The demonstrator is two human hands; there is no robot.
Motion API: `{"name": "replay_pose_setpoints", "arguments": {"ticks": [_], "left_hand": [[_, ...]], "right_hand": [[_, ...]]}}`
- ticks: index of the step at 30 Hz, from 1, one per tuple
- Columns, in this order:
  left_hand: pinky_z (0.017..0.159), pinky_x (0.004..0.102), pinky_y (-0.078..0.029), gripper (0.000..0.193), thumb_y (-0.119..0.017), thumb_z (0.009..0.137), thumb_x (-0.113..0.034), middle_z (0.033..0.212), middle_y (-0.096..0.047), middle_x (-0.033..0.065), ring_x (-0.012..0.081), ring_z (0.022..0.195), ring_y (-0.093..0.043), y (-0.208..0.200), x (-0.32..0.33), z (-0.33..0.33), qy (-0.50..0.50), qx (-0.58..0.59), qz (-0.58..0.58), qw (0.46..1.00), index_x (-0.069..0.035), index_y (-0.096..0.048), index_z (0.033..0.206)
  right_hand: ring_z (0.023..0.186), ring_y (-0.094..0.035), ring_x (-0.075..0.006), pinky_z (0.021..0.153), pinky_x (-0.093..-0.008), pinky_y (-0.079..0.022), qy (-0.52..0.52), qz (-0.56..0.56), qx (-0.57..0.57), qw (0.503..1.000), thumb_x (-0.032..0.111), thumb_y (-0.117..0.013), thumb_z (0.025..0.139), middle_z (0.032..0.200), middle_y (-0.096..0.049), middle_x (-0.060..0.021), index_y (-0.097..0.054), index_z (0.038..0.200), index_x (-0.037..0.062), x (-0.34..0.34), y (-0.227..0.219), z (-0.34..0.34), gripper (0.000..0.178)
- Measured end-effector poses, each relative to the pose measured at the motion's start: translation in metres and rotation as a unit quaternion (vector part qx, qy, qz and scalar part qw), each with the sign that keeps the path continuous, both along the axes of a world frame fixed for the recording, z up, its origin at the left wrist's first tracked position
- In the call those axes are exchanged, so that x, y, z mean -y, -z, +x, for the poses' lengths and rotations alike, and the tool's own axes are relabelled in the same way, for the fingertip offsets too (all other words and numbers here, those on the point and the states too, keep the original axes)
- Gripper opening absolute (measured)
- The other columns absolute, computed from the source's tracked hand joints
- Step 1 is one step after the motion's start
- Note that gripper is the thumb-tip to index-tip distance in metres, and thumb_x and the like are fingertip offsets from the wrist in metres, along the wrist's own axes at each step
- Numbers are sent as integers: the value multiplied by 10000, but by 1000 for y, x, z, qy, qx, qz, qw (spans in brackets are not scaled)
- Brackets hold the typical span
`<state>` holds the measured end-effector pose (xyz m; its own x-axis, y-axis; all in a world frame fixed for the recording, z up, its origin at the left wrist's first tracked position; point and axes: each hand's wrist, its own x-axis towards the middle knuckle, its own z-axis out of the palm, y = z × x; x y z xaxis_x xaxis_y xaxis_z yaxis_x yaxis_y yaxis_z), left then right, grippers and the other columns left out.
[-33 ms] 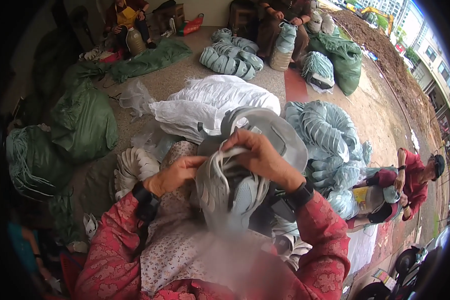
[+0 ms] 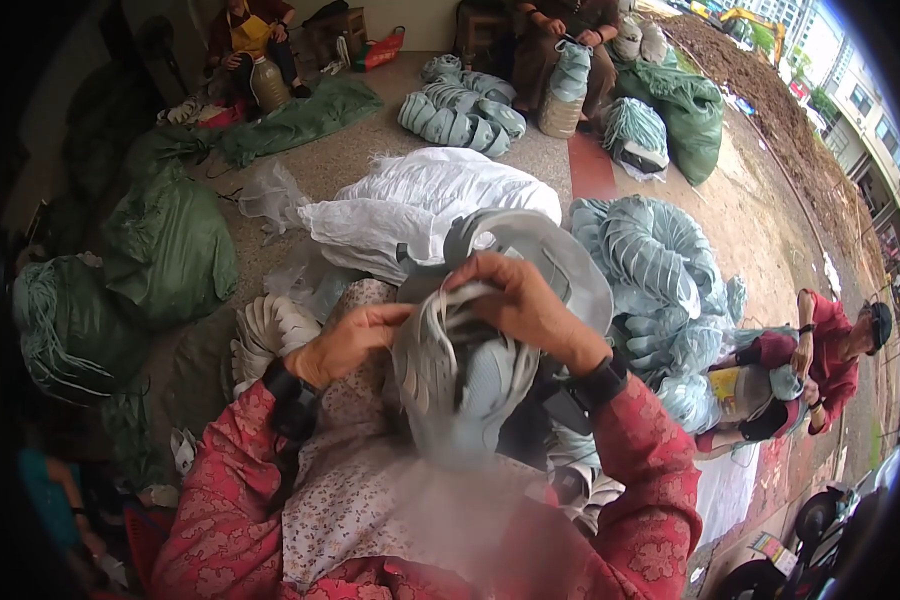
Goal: Lace up a new pair of athletic shoes.
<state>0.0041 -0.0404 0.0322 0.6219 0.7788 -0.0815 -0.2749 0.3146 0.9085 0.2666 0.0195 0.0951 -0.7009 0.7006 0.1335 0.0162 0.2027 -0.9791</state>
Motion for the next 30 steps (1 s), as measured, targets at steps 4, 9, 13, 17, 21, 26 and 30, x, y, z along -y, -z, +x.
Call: {"name": "replay_pose_setpoints", "arguments": {"ticks": [4,9,13,17,21,26,30], "left_hand": [[1096,317,-368,590,-503,926,-56,1455,-457,122,174,1322,-457,-27,-9,-3,-16,-13,27,999,62,-327,1476],[1104,341,-353,647,-500,900,-41,1494,-407,135,214,1384,-392,-32,-4,-12,-4,-194,198,961,8,-290,1509],[1112,372,-337,874,-716,845,-204,1506,-338,242,311,1427,-311,-39,16,-1,-122,-239,131,954,-35,-209,1537],[1174,428,-233,1324,-912,636,-435,1537,-225,303,374,1454,-225,-4,11,9,-98,-314,237,914,-43,-43,1554],[1191,425,-200,1446,-952,543,-441,1572,-152,266,376,1471,-170,20,-12,13,-79,-290,261,917,-86,11,1560],[1156,459,-266,1415,-954,515,-433,1477,-275,256,422,1396,-276,20,-4,35,-163,-373,355,842,-124,-48,1557],[1097,496,-315,1399,-933,531,-455,1371,-334,227,406,1304,-340,39,26,55,-256,-428,367,785,-110,-45,1556]], "right_hand": [[976,-625,-101,884,-256,-502,64,-30,-16,997,-67,-568,847,1056,-683,-52,-671,1085,2,-15,13,-1,267],[978,-656,-203,893,-316,-505,129,70,48,988,68,-616,818,1054,-693,-144,-653,1122,-31,-21,36,-19,323],[977,-633,-174,894,-304,-496,220,101,95,966,56,-610,848,1058,-682,-111,-621,1184,-27,-32,57,-25,346],[963,-668,-279,891,-344,-509,219,116,166,954,124,-578,840,1074,-685,-181,-625,1156,-41,-14,43,-24,359],[955,-654,-233,882,-314,-502,204,35,47,977,93,-534,841,1064,-692,-146,-616,1211,-38,-5,52,-17,400],[973,-635,-148,888,-263,-498,191,-79,-106,973,11,-480,846,1096,-679,-86,-624,1217,-26,-25,91,-13,400],[969,-640,-134,891,-261,-507,167,-80,-114,976,-5,-480,844,1074,-685,-74,-630,1191,-23,-31,110,-21,378]]}}
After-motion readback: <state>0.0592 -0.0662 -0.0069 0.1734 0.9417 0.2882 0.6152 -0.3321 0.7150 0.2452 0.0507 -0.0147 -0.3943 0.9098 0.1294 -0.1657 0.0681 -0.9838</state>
